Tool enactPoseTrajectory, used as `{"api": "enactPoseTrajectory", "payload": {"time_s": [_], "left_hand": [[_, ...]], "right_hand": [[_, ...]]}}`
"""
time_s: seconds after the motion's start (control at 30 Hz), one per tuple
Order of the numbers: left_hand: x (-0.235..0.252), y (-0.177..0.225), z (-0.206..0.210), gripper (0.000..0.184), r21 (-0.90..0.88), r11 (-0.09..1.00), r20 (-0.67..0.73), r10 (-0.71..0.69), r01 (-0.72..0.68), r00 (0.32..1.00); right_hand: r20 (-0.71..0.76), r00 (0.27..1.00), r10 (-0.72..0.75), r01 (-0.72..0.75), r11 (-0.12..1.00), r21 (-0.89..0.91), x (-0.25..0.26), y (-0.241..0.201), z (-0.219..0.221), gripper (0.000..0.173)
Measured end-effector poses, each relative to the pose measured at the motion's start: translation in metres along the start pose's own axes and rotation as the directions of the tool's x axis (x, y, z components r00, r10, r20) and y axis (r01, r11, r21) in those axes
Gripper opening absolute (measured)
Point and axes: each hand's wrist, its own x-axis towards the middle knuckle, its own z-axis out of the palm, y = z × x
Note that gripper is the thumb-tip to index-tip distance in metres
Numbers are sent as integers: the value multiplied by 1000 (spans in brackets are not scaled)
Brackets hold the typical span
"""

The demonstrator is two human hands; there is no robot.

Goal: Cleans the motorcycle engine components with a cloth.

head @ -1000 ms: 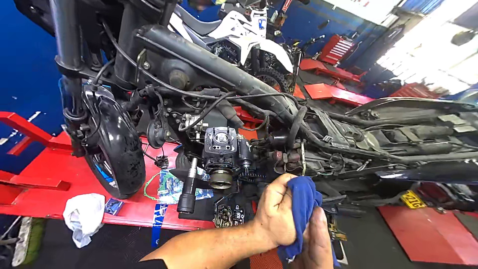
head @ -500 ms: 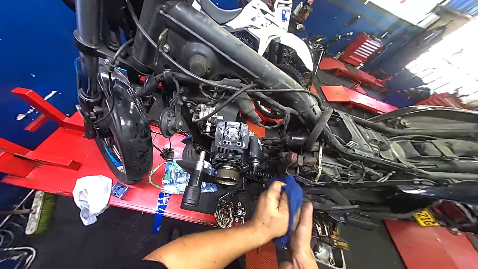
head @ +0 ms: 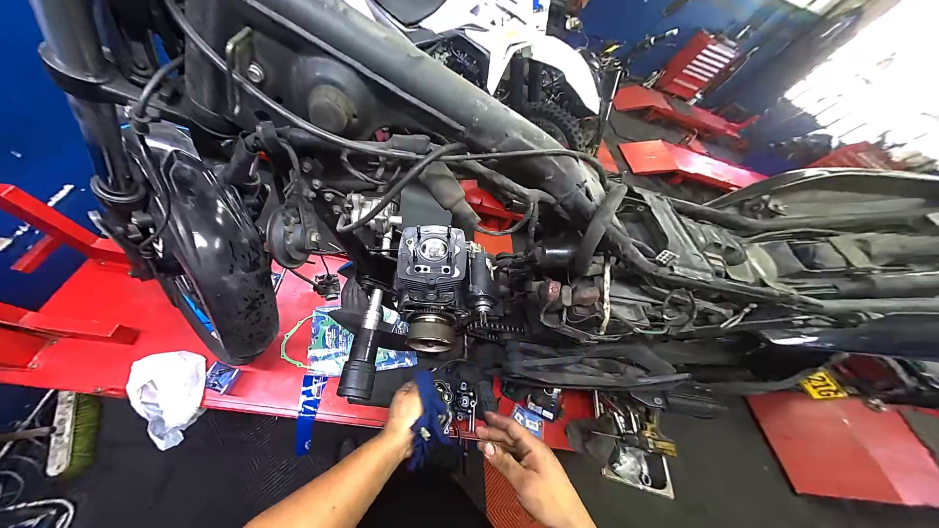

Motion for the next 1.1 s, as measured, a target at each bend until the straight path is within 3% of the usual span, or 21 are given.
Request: {"api": "enactPoseTrajectory", "payload": {"time_s": [0.13,0.27,0.4,0.5,0.73,1.1], "left_hand": [[33,-13,-22,44,230,973,-201,46,1,979],[62,3,-14,43,433,900,-209,163,-58,964],[78,24,-5,42,616,785,-228,106,59,968],[85,37,-2,42,677,728,-242,84,106,967],[82,43,-5,41,677,728,-237,80,106,968],[87,43,-3,36,641,758,-250,56,122,967]], "right_hand": [[-43,995,85,-94,931,-353,41,8,-2,47],[-95,979,179,-194,687,-701,96,-18,5,50],[-179,964,195,-250,444,-860,141,-42,28,41],[-237,953,188,-290,344,-893,168,-51,44,40],[-267,943,199,-314,264,-912,193,-46,54,43],[-315,929,193,-363,320,-875,196,-36,58,38]]}}
